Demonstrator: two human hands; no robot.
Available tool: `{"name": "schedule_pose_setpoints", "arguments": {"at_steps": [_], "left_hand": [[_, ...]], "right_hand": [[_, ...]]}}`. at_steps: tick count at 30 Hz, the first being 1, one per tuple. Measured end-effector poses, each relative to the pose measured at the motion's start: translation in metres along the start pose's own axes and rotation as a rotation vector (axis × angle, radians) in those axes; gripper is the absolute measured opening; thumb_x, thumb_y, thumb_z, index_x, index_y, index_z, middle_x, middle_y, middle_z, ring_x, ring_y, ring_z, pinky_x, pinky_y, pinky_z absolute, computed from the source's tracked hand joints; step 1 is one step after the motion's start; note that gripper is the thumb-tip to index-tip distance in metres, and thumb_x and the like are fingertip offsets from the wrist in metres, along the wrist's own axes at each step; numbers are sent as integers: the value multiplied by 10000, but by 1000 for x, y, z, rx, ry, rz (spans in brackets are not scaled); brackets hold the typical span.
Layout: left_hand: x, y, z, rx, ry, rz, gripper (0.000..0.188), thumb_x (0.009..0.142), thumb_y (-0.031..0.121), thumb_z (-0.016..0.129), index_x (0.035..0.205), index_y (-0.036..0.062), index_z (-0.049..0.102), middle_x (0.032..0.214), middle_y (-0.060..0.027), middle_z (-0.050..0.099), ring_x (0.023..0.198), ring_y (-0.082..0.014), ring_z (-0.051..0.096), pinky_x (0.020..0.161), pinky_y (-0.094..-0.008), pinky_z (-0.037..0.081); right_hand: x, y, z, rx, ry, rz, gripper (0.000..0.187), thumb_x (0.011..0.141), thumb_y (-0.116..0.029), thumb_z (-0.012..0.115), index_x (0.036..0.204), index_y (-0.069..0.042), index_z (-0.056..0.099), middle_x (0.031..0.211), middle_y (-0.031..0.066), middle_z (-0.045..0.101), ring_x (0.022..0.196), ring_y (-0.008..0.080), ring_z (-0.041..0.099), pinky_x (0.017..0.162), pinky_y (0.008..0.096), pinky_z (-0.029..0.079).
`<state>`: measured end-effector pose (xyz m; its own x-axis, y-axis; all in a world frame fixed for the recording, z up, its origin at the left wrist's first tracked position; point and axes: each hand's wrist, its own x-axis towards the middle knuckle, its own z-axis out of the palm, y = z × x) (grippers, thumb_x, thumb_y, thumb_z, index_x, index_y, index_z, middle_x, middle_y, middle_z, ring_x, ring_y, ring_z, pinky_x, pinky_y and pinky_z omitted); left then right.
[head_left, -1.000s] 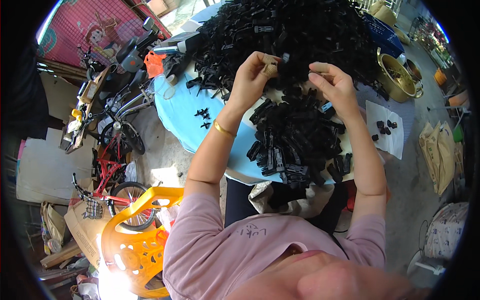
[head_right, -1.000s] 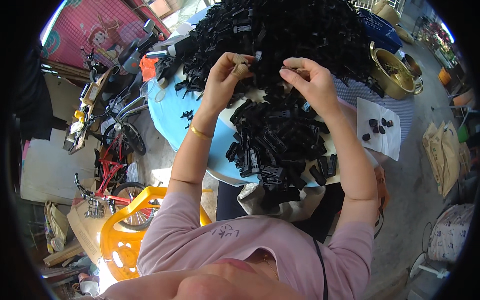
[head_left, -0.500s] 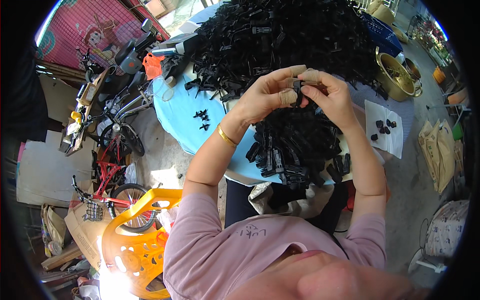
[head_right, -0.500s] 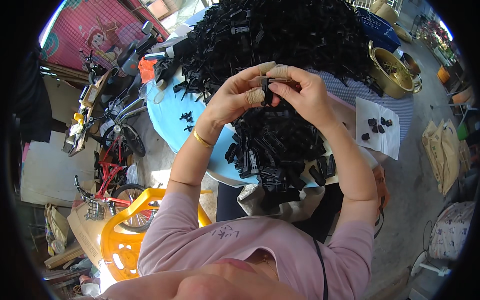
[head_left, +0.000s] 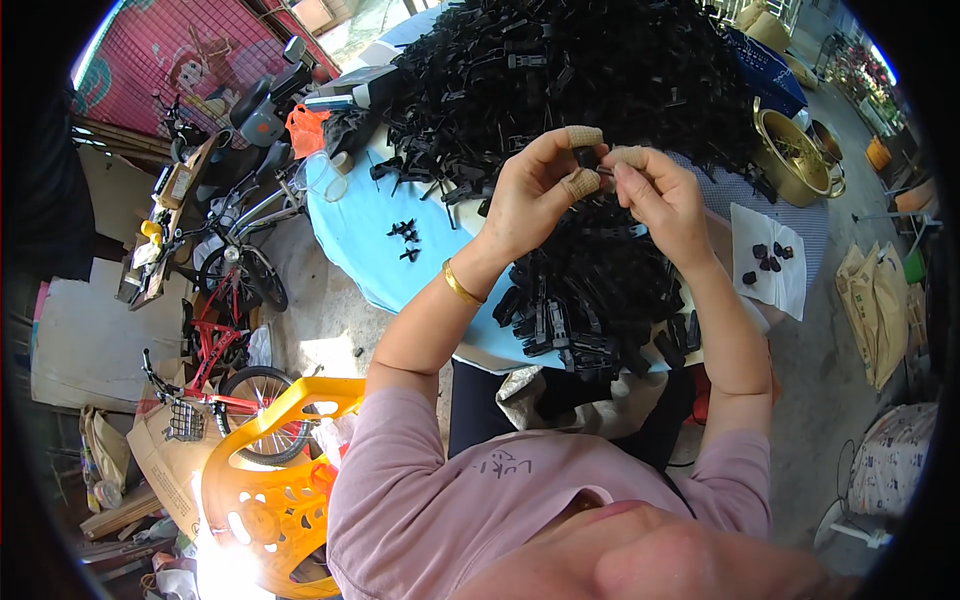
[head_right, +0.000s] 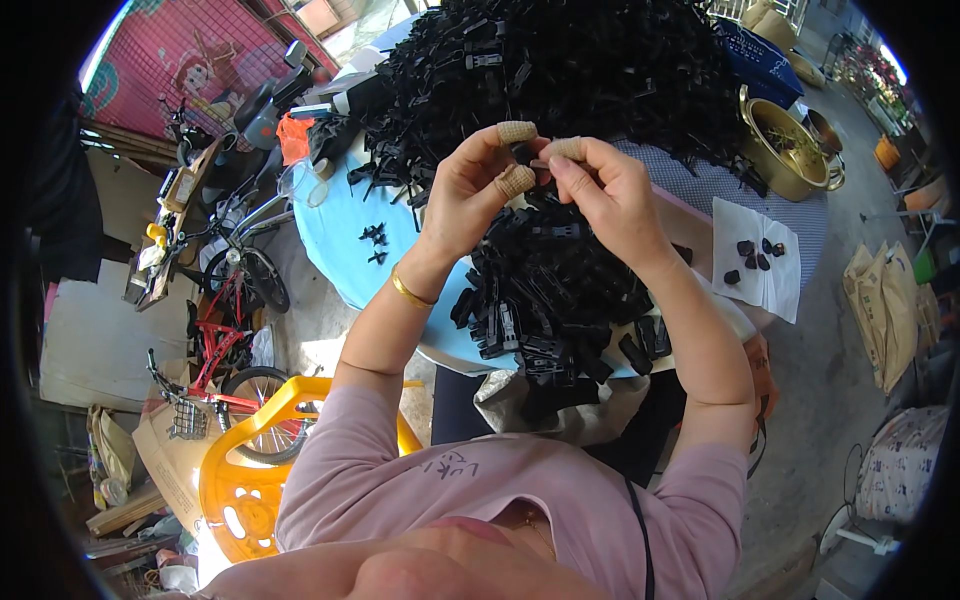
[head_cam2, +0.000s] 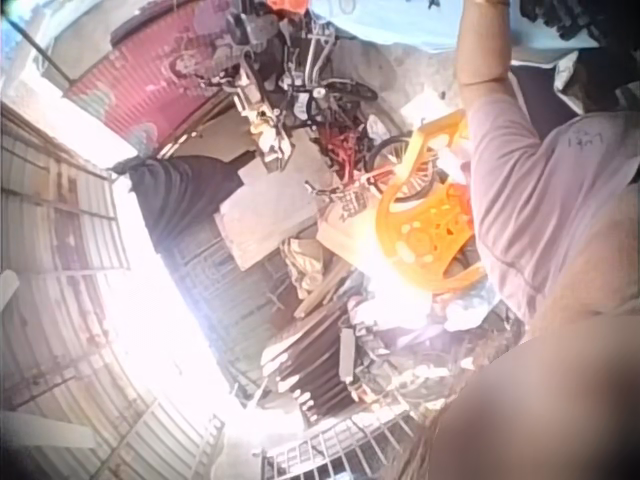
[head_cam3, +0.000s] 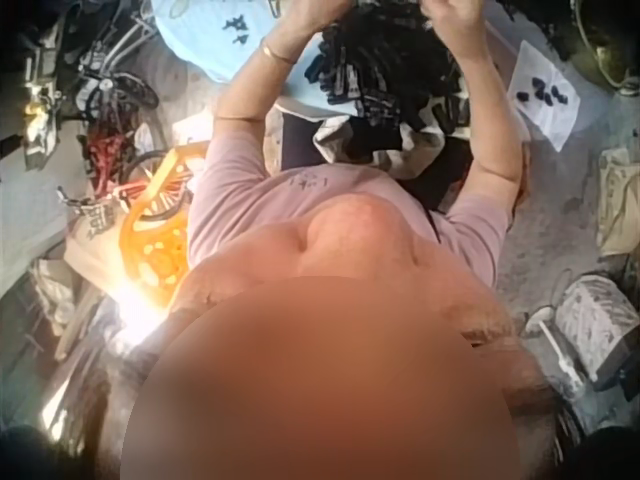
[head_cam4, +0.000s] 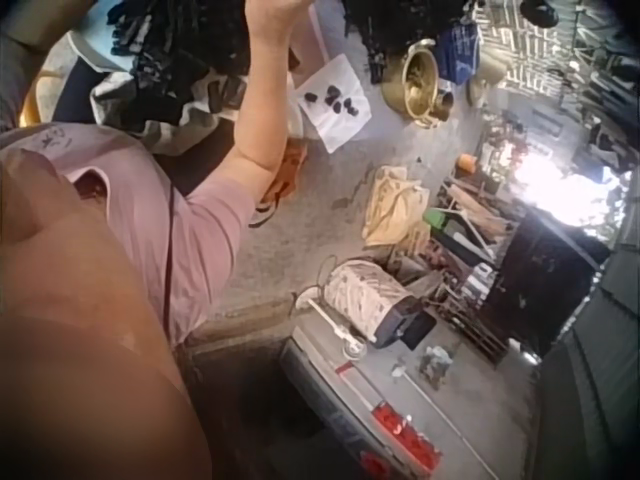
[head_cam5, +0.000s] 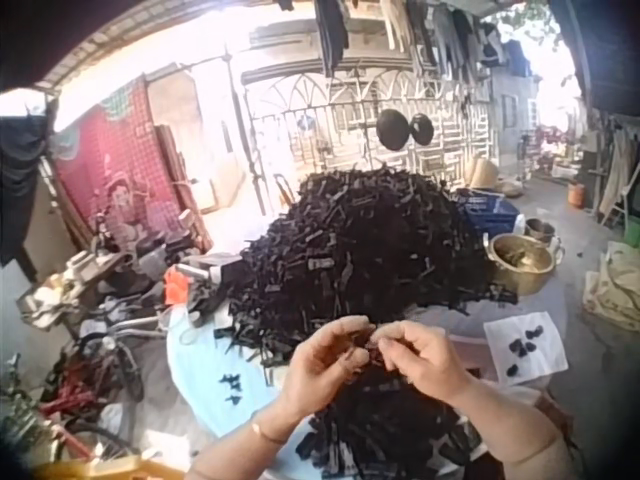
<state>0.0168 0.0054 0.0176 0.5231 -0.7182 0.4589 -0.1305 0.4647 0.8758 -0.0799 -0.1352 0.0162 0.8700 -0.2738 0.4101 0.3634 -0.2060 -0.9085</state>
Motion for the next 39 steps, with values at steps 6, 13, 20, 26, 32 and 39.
{"name": "schedule_pose_setpoints", "arguments": {"at_steps": [6,13,20,26,32,39], "left_hand": [[-2,-1,3,177,18,42,345,813,-21,572,1148,-2,488,1040,-86,593,807,-71,554,718,-199,469],[-6,-6,4,348,69,137,302,798,-43,582,1089,-17,505,1040,-87,592,861,-98,570,747,-214,475],[-8,-4,9,554,81,307,284,794,-79,556,1068,-31,501,995,-92,588,889,-134,582,783,-234,480],[-2,-7,12,325,240,164,444,722,-71,605,1137,7,468,972,-113,602,807,-166,617,691,-247,503],[-9,-3,15,869,59,354,658,697,-31,675,1267,15,349,1026,-120,595,914,-192,600,787,-284,488],[0,18,-14,-156,-299,-155,756,645,-58,682,1297,46,314,1137,-107,528,983,-190,554,856,-317,469]], "right_hand": [[-2,-5,4,-114,-12,-56,178,890,-137,502,963,-5,596,636,-39,505,507,-5,369,439,144,277],[-5,-7,7,-105,-33,12,166,883,-132,511,946,-9,603,621,-30,513,507,-1,375,443,143,285],[-4,-6,7,-148,-30,-16,149,876,-123,517,928,-16,606,619,-28,508,505,5,379,445,152,289],[2,-7,-6,-58,12,3,139,837,-108,578,945,-24,602,689,-35,522,581,5,437,502,149,340],[0,-6,-4,-252,-35,-51,260,750,-59,673,986,8,586,802,-1,596,712,17,534,625,152,436],[8,2,-31,234,-108,86,230,789,-112,642,975,5,573,837,55,627,550,9,471,461,120,340]]}}
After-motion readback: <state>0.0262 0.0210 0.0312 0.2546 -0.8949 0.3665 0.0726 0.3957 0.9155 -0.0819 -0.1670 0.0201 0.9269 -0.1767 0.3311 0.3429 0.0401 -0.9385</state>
